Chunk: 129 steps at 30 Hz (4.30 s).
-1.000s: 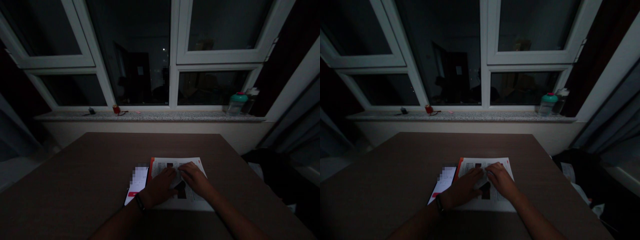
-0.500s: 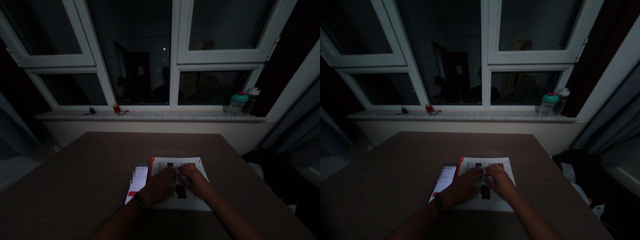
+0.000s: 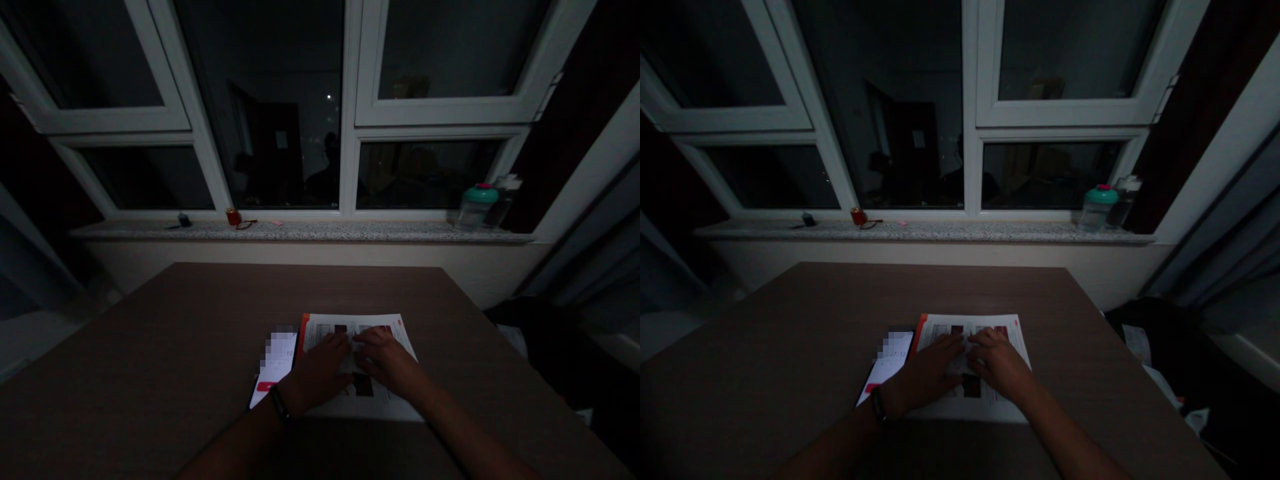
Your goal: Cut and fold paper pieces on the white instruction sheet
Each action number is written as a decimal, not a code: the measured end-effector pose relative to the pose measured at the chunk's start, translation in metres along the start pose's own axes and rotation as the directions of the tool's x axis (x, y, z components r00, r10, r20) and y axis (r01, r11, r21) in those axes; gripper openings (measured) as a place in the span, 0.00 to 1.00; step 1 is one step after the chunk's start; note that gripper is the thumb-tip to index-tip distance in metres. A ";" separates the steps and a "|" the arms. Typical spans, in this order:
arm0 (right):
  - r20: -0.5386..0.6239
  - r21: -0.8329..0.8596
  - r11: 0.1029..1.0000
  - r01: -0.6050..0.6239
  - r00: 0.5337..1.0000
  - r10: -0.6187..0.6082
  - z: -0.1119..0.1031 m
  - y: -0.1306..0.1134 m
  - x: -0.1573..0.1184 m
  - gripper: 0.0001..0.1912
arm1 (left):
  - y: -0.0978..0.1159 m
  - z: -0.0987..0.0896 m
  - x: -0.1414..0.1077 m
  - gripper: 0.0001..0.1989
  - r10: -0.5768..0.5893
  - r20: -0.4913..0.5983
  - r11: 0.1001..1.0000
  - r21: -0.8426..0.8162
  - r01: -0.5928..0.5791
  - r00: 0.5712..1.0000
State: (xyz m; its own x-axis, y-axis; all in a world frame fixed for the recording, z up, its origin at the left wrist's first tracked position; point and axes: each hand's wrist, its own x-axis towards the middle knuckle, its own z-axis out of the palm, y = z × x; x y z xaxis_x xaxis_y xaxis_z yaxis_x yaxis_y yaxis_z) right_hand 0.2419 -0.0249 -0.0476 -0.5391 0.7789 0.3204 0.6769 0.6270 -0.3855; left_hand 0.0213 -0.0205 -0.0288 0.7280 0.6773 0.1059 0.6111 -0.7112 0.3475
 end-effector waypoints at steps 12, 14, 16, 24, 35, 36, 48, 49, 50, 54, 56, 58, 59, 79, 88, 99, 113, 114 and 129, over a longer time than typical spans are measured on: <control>0.018 -0.011 1.000 0.006 1.000 -0.006 0.002 0.001 0.000 0.08 | -0.001 0.000 -0.001 0.29 -0.004 -0.008 1.000 -0.011 0.003 1.000; 0.012 -0.013 1.000 0.004 1.000 -0.004 0.002 0.000 0.001 0.07 | -0.001 0.000 -0.001 0.28 -0.013 -0.003 1.000 -0.015 0.013 1.000; 0.010 -0.021 1.000 0.001 1.000 0.000 0.002 0.000 0.001 0.07 | -0.001 0.002 0.000 0.27 -0.025 -0.003 1.000 -0.012 0.025 1.000; 0.002 -0.028 0.999 0.021 1.000 -0.021 0.003 0.001 0.000 0.07 | -0.001 0.013 0.007 0.15 -0.043 -0.087 0.998 0.041 0.047 0.995; -0.005 0.023 1.000 -0.016 1.000 0.016 0.002 -0.004 0.000 0.08 | 0.006 0.009 0.009 0.12 -0.045 -0.095 0.998 0.040 0.049 0.994; -0.011 0.030 0.999 -0.017 1.000 0.017 0.001 -0.004 0.000 0.09 | 0.006 0.009 0.009 0.12 -0.042 -0.097 0.998 0.040 0.046 0.994; 0.007 -0.057 0.994 -0.096 0.995 0.097 -0.004 -0.004 0.002 0.21 | -0.002 0.014 0.008 0.14 -0.005 -0.046 0.998 0.055 0.008 0.999; 0.018 -0.073 0.993 -0.095 0.995 0.097 -0.004 -0.005 0.002 0.21 | -0.002 0.015 0.008 0.14 -0.004 -0.046 0.998 0.055 0.006 0.999; 0.027 -0.088 0.992 -0.093 0.995 0.096 -0.004 -0.005 0.003 0.21 | -0.002 0.015 0.008 0.13 -0.004 -0.047 0.998 0.055 0.007 0.999; 0.039 -0.132 0.988 -0.083 0.995 0.089 -0.002 -0.004 0.003 0.20 | 0.000 0.016 0.008 0.12 -0.006 -0.062 0.998 0.069 0.011 0.998; 0.039 -0.142 0.986 -0.084 0.995 0.091 -0.002 -0.004 0.002 0.20 | 0.001 0.015 0.008 0.12 -0.005 -0.065 0.998 0.069 0.009 0.998; 0.039 -0.145 0.985 -0.091 0.994 0.098 -0.001 -0.004 0.002 0.19 | 0.001 0.015 0.007 0.13 -0.004 -0.059 0.998 0.066 0.008 0.998; 0.041 -0.145 0.985 -0.095 0.994 0.102 -0.002 -0.005 0.002 0.20 | 0.001 0.015 0.007 0.13 -0.004 -0.058 0.998 0.068 0.008 0.998; 0.034 -0.127 0.991 -0.051 0.998 0.055 -0.002 -0.004 0.000 0.14 | 0.001 0.018 0.007 0.15 -0.013 -0.059 0.998 0.066 0.017 0.998; 0.052 -0.071 0.994 -0.078 0.995 0.081 -0.003 -0.004 -0.001 0.14 | 0.001 0.014 0.007 0.17 -0.033 -0.051 0.999 0.027 0.034 0.998; 0.121 -0.076 0.993 -0.092 0.988 0.100 -0.011 -0.007 -0.002 0.16 | -0.001 0.009 0.008 0.16 0.033 -0.045 0.998 0.057 -0.031 0.998; 0.126 -0.086 0.992 -0.093 0.987 0.103 -0.012 -0.008 -0.001 0.19 | 0.000 0.010 0.010 0.17 0.012 -0.041 0.999 0.039 -0.010 0.999; 0.125 -0.082 0.992 -0.092 0.987 0.102 -0.012 -0.009 0.000 0.19 | 0.000 0.010 0.010 0.17 0.013 -0.039 0.999 0.037 -0.012 0.999; 0.143 -0.090 0.990 -0.106 0.983 0.119 -0.013 -0.010 0.001 0.19 | 0.002 0.012 0.010 0.17 -0.039 -0.045 0.999 0.020 0.039 0.998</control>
State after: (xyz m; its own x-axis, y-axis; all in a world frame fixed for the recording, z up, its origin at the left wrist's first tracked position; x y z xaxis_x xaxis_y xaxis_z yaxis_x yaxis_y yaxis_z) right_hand 0.2416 -0.0305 -0.0323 -0.5210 0.8410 0.1456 0.7727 0.5372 -0.3382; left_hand 0.0334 -0.0179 -0.0387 0.6891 0.7120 0.1345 0.6453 -0.6875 0.3330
